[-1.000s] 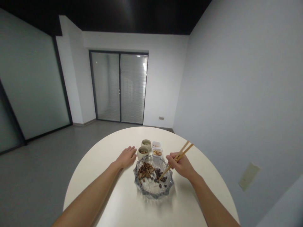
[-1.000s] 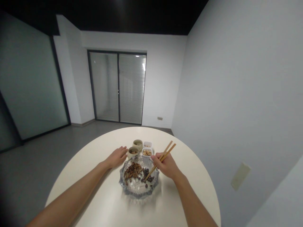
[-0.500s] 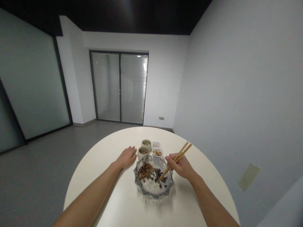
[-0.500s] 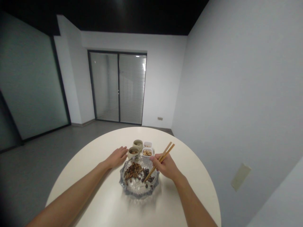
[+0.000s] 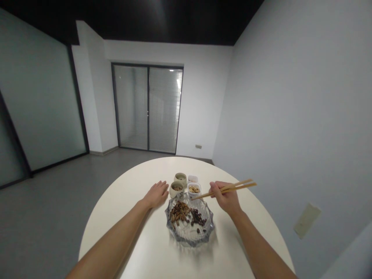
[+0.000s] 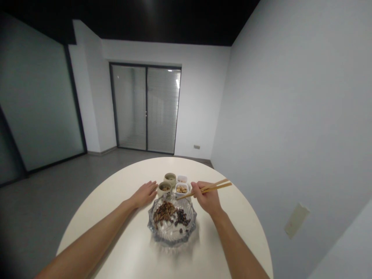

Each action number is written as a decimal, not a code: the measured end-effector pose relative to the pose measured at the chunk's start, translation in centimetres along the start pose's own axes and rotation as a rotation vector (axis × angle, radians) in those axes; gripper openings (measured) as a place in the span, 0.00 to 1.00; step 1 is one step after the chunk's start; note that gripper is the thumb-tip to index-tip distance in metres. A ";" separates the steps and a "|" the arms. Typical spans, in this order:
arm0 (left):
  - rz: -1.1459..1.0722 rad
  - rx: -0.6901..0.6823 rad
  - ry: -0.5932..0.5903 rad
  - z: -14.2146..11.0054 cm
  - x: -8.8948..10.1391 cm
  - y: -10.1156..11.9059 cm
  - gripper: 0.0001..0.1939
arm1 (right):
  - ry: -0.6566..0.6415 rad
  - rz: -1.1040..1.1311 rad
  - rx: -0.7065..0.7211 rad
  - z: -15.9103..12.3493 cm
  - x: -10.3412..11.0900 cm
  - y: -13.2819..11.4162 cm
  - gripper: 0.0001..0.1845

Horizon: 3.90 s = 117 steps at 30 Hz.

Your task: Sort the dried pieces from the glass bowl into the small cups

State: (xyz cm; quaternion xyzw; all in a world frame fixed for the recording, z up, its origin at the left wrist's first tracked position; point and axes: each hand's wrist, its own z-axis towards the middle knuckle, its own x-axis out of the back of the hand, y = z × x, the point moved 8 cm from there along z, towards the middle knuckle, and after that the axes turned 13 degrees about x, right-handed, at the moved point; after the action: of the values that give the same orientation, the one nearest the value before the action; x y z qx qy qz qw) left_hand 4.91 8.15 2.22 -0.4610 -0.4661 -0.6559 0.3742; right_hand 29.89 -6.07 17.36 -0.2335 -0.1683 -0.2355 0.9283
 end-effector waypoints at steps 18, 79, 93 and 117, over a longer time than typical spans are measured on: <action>-0.004 -0.012 -0.002 -0.1 0.5 0.1 0.26 | -0.029 -0.210 0.140 6.8 -6.2 4.8 0.29; 0.028 0.009 -0.001 -0.2 0.2 0.2 0.25 | -0.332 0.018 -0.042 -2.4 -3.6 1.8 0.26; -0.006 0.002 0.003 -0.3 0.3 0.1 0.26 | -0.100 0.066 -0.087 -1.8 -2.1 1.7 0.27; 0.005 -0.007 0.000 -0.2 0.4 0.2 0.24 | -0.174 0.008 -0.031 3.4 -8.8 3.1 0.22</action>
State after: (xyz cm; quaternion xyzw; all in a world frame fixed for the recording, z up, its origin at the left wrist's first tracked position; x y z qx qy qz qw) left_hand 4.94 7.87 2.60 -0.4634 -0.4626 -0.6568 0.3741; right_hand 23.48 1.24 15.39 -0.2680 -0.2440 -0.2131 0.9073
